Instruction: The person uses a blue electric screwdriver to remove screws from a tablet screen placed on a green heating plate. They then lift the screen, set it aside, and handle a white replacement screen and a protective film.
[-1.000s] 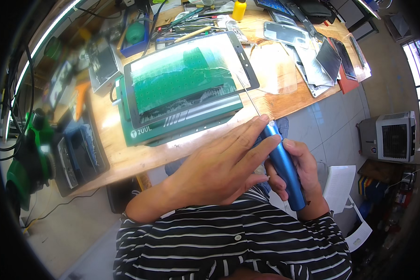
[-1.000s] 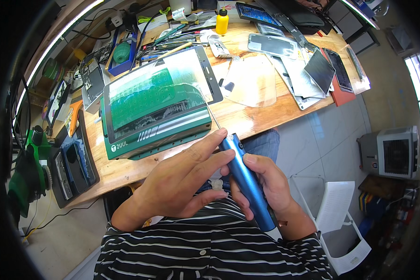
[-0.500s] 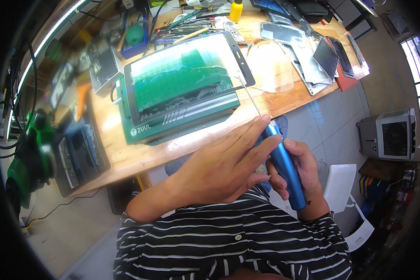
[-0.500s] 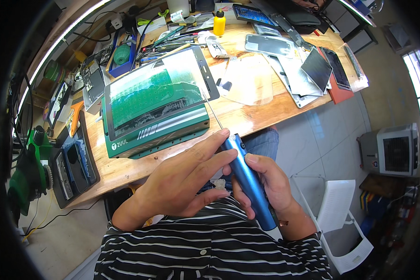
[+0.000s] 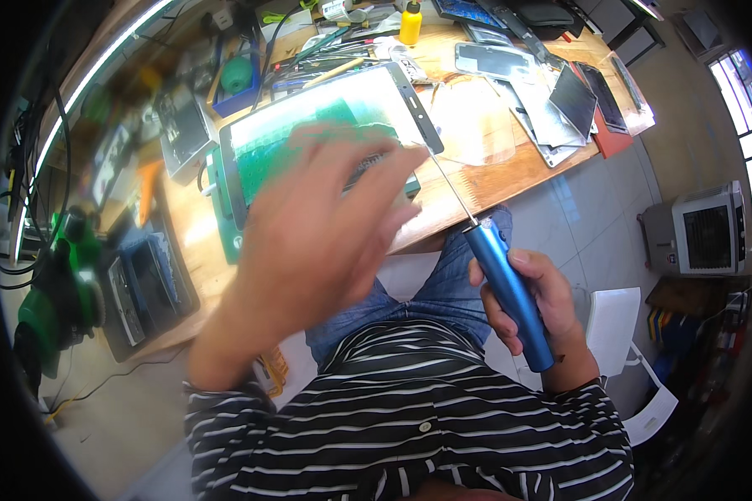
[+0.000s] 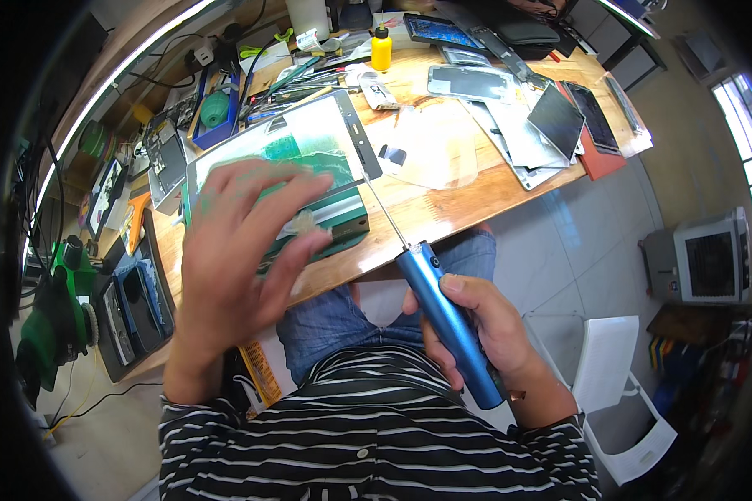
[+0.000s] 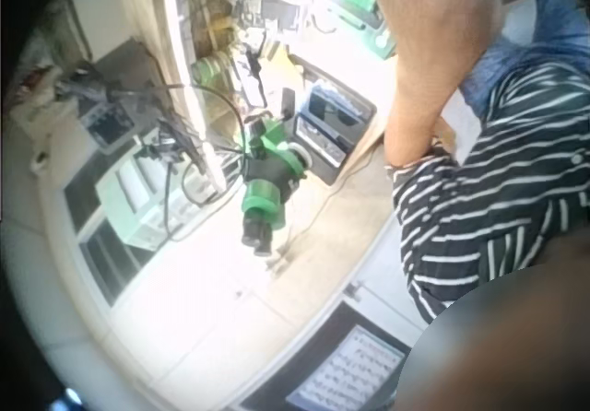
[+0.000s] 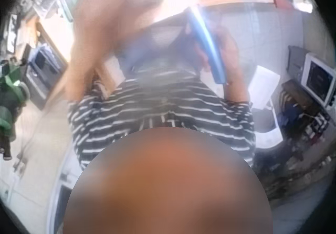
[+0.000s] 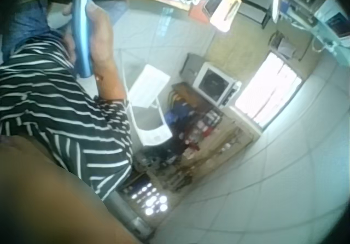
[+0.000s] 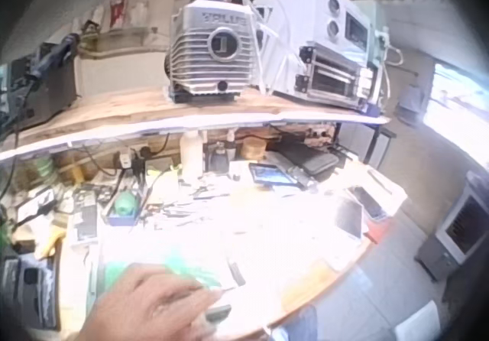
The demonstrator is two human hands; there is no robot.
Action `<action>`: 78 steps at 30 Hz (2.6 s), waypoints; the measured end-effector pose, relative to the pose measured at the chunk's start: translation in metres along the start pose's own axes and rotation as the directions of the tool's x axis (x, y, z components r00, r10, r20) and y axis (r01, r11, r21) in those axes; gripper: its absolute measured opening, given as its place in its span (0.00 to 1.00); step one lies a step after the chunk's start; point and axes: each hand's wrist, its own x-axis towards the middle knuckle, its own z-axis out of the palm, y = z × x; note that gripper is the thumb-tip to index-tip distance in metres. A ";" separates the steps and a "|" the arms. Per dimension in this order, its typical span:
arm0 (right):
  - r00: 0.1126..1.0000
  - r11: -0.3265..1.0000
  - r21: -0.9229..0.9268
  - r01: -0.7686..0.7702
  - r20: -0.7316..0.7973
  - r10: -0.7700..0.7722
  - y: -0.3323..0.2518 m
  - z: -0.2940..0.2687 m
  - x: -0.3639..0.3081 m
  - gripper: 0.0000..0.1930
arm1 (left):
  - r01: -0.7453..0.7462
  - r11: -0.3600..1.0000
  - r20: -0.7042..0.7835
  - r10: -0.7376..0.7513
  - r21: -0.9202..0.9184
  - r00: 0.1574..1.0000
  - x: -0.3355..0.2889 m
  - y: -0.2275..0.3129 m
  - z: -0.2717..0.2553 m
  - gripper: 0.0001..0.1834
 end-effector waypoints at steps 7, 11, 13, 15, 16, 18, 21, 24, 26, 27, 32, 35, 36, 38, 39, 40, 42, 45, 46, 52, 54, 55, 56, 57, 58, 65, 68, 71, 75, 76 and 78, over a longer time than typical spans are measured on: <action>0.999 0.997 -0.062 0.038 -0.025 -0.040 -0.014 0.002 -0.010 0.27 | -0.152 0.988 0.269 0.139 0.029 0.953 0.052 -0.042 0.016 0.18; 0.999 0.994 -0.110 -0.011 0.036 0.015 -0.025 -0.007 -0.016 0.29 | -0.278 0.960 0.221 0.274 -0.013 0.936 0.059 -0.042 0.011 0.18; 0.994 0.984 -0.171 -0.041 0.092 0.058 -0.031 -0.013 -0.018 0.29 | -0.378 0.926 0.227 0.370 -0.011 0.901 0.052 -0.030 0.005 0.13; 0.952 0.968 -0.198 -0.157 0.231 0.201 -0.035 -0.016 -0.019 0.28 | -0.436 0.899 0.351 0.417 -0.027 0.838 0.037 -0.015 -0.004 0.11; 0.907 0.952 -0.203 -0.230 0.311 0.285 -0.037 -0.017 -0.017 0.28 | -0.438 0.896 0.421 0.426 -0.073 0.801 0.028 -0.009 -0.009 0.11; 0.823 0.905 -0.366 -0.218 0.429 0.372 -0.039 -0.019 -0.011 0.26 | -0.413 0.897 0.556 0.427 -0.158 0.713 0.006 0.001 -0.020 0.12; 0.683 0.796 -0.598 -0.096 0.542 0.489 -0.037 -0.019 -0.001 0.22 | -0.236 0.863 0.526 0.467 -0.447 0.711 -0.023 0.006 -0.026 0.12; 0.574 0.727 -0.686 0.013 0.601 0.557 -0.032 -0.016 0.001 0.19 | -0.194 0.830 0.459 0.466 -0.523 0.756 -0.048 0.018 -0.035 0.11; 0.572 0.697 -0.716 0.035 0.586 0.574 -0.033 -0.014 0.001 0.19 | -0.141 0.839 0.434 0.407 -0.525 0.804 -0.059 0.021 -0.038 0.11; 0.549 0.682 -0.730 0.033 0.583 0.598 -0.036 -0.014 0.002 0.19 | -0.123 0.841 0.426 0.387 -0.528 0.818 -0.064 0.020 -0.042 0.11; 0.601 0.855 -0.518 -0.022 0.676 0.426 -0.066 -0.008 0.004 0.21 | 0.065 0.862 0.145 0.010 -0.503 0.989 -0.085 -0.023 -0.095 0.10; 0.930 0.968 -0.229 -0.099 0.325 0.172 -0.051 0.016 0.000 0.27 | 0.257 0.874 0.026 -0.271 -0.412 0.962 -0.107 -0.029 -0.110 0.09; 0.973 0.948 -0.310 -0.071 0.187 0.134 -0.040 0.022 0.009 0.35 | 0.268 0.911 0.014 -0.278 -0.314 0.960 -0.114 -0.032 -0.104 0.12; 0.982 0.979 -0.139 -0.152 0.096 0.166 -0.017 0.039 0.030 0.33 | 0.184 0.967 -0.104 -0.205 -0.179 0.973 -0.124 -0.034 -0.087 0.18; 0.973 0.986 -0.071 -0.151 0.163 0.161 -0.008 0.048 0.039 0.32 | 0.196 0.972 -0.148 -0.214 -0.127 0.965 -0.126 -0.035 -0.078 0.18; 0.967 0.985 -0.008 -0.172 0.191 0.170 0.000 0.056 0.047 0.31 | 0.206 0.976 -0.191 -0.217 -0.077 0.957 -0.127 -0.037 -0.070 0.18; 0.963 0.976 0.116 -0.186 0.221 0.158 0.010 0.071 0.059 0.30 | 0.214 0.974 -0.233 -0.227 -0.079 0.946 -0.122 -0.040 -0.062 0.23; 0.975 0.960 0.234 -0.154 0.192 0.110 0.014 0.082 0.065 0.28 | 0.212 0.967 -0.198 -0.238 -0.145 0.951 -0.110 -0.036 -0.056 0.32; 0.981 0.962 0.237 -0.136 0.167 0.098 0.014 0.083 0.065 0.28 | 0.179 0.974 -0.154 -0.199 -0.138 0.968 -0.106 -0.038 -0.057 0.36; 0.985 0.972 0.196 -0.132 0.135 0.106 0.015 0.073 0.063 0.27 | 0.078 0.993 -0.020 -0.080 -0.088 0.997 -0.086 -0.038 -0.044 0.28; 0.986 0.971 0.206 -0.125 0.137 0.098 0.014 0.067 0.065 0.27 | 0.037 0.995 -0.017 -0.039 -0.089 0.999 -0.079 -0.033 -0.035 0.25; 0.986 0.968 0.218 -0.125 0.135 0.097 0.012 0.064 0.066 0.26 | 0.040 0.995 0.003 -0.040 -0.094 0.999 -0.075 -0.030 -0.031 0.26; 0.987 0.965 0.231 -0.121 0.135 0.092 0.011 0.062 0.066 0.26 | 0.044 0.994 0.024 -0.042 -0.098 0.999 -0.071 -0.027 -0.029 0.26; 0.985 0.965 0.229 -0.128 0.140 0.097 0.010 0.060 0.066 0.26 | 0.048 0.994 0.045 -0.044 -0.101 0.998 -0.067 -0.024 -0.026 0.26; 0.985 0.965 0.228 -0.129 0.146 0.097 0.009 0.057 0.066 0.26 | 0.046 0.994 0.056 -0.041 -0.104 0.998 -0.063 -0.023 -0.024 0.27; 0.981 0.968 0.212 -0.136 0.163 0.102 0.007 0.045 0.066 0.26 | 0.061 0.993 0.129 -0.048 -0.097 0.991 -0.045 -0.019 -0.015 0.26; 0.981 0.962 0.238 -0.133 0.172 0.093 0.006 0.040 0.066 0.26 | 0.054 0.994 0.153 -0.040 -0.092 0.987 -0.041 -0.020 -0.013 0.25; 0.982 0.966 0.228 -0.123 0.169 0.085 0.005 0.037 0.065 0.26 | 0.052 0.993 0.182 -0.032 -0.104 0.983 -0.038 -0.020 -0.011 0.25; 0.993 0.941 0.329 -0.073 0.111 0.038 0.003 0.034 0.062 0.26 | 0.064 0.991 0.198 -0.039 -0.117 0.979 -0.035 -0.020 -0.008 0.25; 0.992 0.937 0.343 -0.067 0.123 0.026 0.002 0.034 0.060 0.26 | 0.075 0.990 0.190 -0.051 -0.121 0.981 -0.035 -0.020 -0.008 0.25; 0.989 0.948 0.309 -0.080 0.142 0.037 0.000 0.034 0.057 0.27 | 0.076 0.991 0.198 -0.053 -0.110 0.979 -0.035 -0.019 -0.008 0.25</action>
